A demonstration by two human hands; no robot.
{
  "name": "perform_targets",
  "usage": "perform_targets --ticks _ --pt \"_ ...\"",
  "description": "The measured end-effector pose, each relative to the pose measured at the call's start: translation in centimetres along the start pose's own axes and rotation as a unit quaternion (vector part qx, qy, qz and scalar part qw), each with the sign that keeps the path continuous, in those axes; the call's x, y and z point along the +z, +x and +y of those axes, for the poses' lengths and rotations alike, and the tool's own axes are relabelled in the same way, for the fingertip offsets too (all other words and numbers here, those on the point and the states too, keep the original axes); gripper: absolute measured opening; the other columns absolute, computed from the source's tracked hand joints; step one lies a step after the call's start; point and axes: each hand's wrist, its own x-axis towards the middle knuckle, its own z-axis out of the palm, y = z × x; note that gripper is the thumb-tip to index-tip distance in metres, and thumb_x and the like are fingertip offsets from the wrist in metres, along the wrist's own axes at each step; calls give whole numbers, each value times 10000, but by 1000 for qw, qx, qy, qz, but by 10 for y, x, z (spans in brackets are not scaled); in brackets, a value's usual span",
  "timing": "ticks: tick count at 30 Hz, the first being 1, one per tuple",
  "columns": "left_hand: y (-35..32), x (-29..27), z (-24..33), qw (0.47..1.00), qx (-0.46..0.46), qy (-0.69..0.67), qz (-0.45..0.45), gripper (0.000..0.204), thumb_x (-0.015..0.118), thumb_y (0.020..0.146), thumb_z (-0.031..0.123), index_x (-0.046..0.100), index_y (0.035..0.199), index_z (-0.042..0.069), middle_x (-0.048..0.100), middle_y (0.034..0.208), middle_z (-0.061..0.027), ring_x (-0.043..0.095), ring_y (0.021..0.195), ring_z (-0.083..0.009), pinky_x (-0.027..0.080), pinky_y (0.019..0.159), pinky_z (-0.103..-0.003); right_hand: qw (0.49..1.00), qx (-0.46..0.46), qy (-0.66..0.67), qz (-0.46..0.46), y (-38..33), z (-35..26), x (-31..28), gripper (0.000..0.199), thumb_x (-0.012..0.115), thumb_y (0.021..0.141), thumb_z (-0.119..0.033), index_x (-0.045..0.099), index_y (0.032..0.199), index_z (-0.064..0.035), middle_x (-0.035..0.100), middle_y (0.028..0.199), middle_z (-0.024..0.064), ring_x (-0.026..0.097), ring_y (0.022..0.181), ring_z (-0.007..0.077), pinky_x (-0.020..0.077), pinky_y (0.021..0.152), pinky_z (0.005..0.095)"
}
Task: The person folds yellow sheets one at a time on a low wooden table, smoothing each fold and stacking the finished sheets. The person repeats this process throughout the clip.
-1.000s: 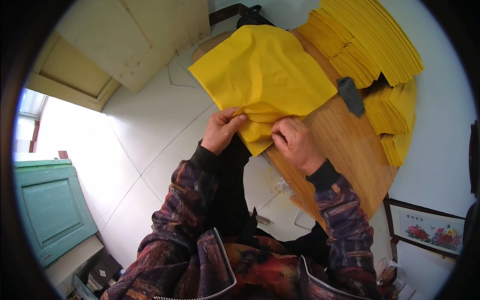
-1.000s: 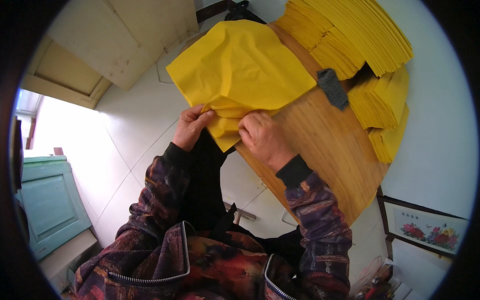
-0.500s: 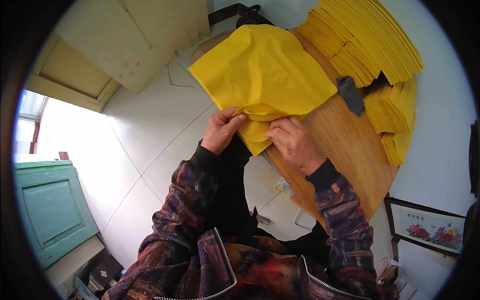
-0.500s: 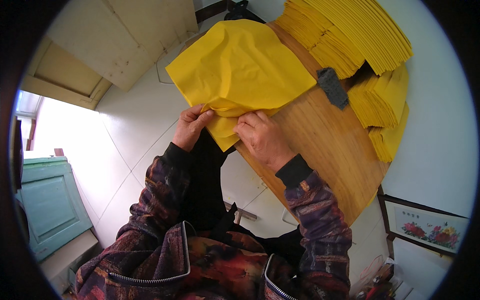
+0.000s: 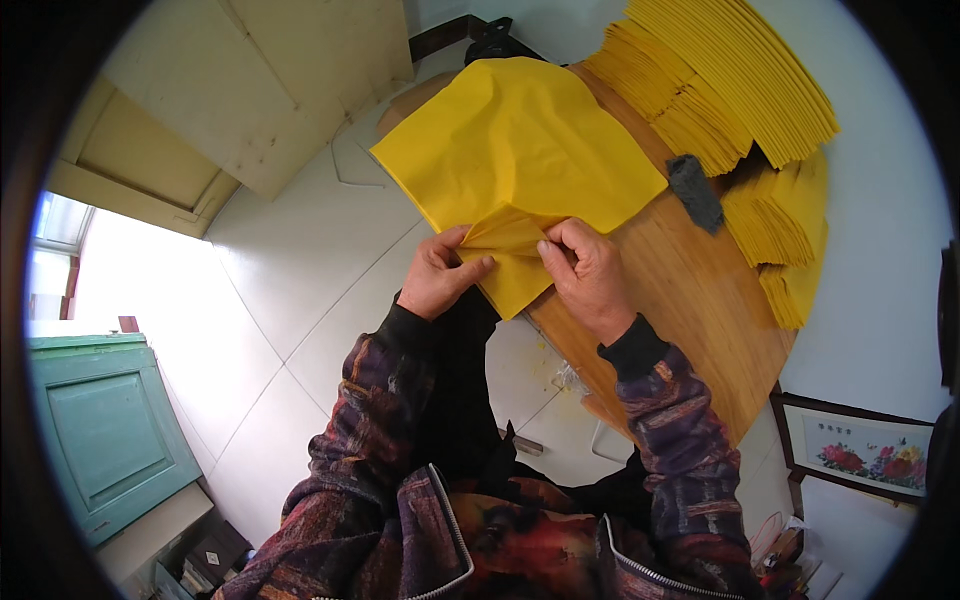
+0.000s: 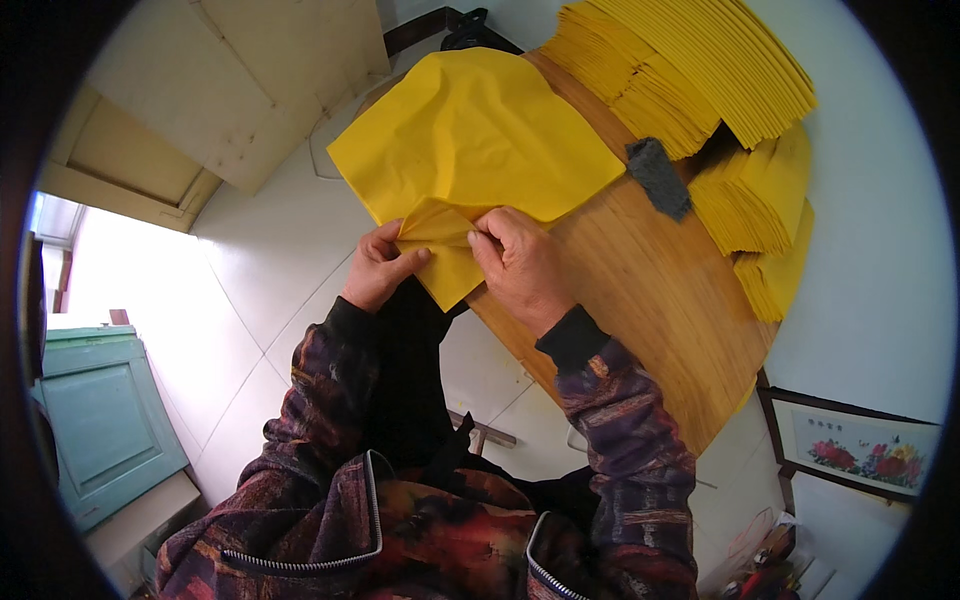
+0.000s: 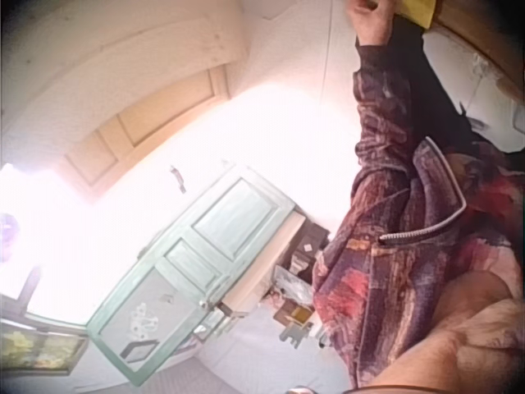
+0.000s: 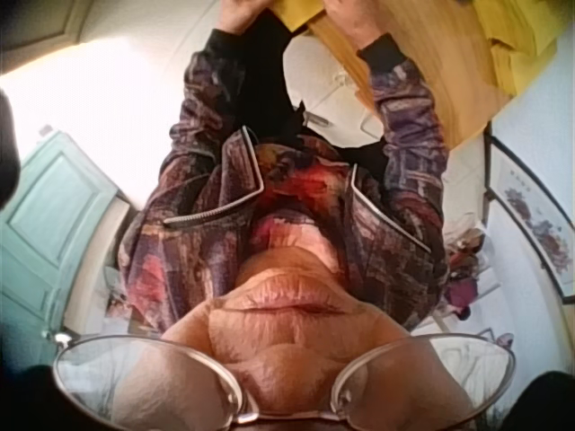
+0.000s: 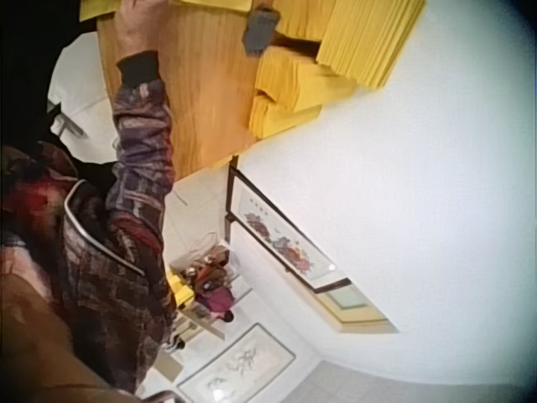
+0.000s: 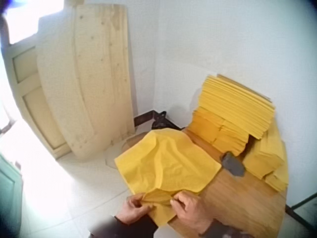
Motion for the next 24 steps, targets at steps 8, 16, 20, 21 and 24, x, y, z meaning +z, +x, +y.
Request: perform_targets --ticks 8,16,20,21,24 --pt "6 -8 -14 996 11 72 43 242 616 921 127 640 1100 -34 675 992 -27 593 904 -95 474 828 -249 976 -164 -144 18 -28 -13 -11 257 693 732 8 597 967 -24 576 928 116 564 865 317 487 748 369" --pt "5 -5 -11 998 12 38 51 247 606 925 124 633 1111 -37 673 991 -29 594 900 -90 477 822 -238 943 -218 -242 -69 -25 0 -3 214 685 753 -46 621 957 -40 567 935 75 553 864 271 489 755 360" --pt "6 -5 -13 999 15 11 45 250 605 926 123 629 1117 -37 674 992 -33 597 891 -91 481 815 -238 933 -236 -259 -86 -25 5 -9 160 661 769 -43 630 926 -45 572 913 67 558 838 255 490 743 356" --pt "6 -5 -14 999 16 13 45 248 604 927 123 630 1115 -37 674 991 -32 597 890 -91 481 814 -238 936 -230 -252 -86 -24 6 -9 166 665 763 -42 630 926 -43 573 906 68 559 832 258 490 740 360" --pt "6 -5 -14 998 20 20 48 244 602 929 123 631 1109 -38 675 986 -31 596 887 -89 481 810 -237 945 -216 -228 -89 -20 6 -7 211 685 743 -51 627 945 -43 574 912 70 559 839 264 491 743 367"
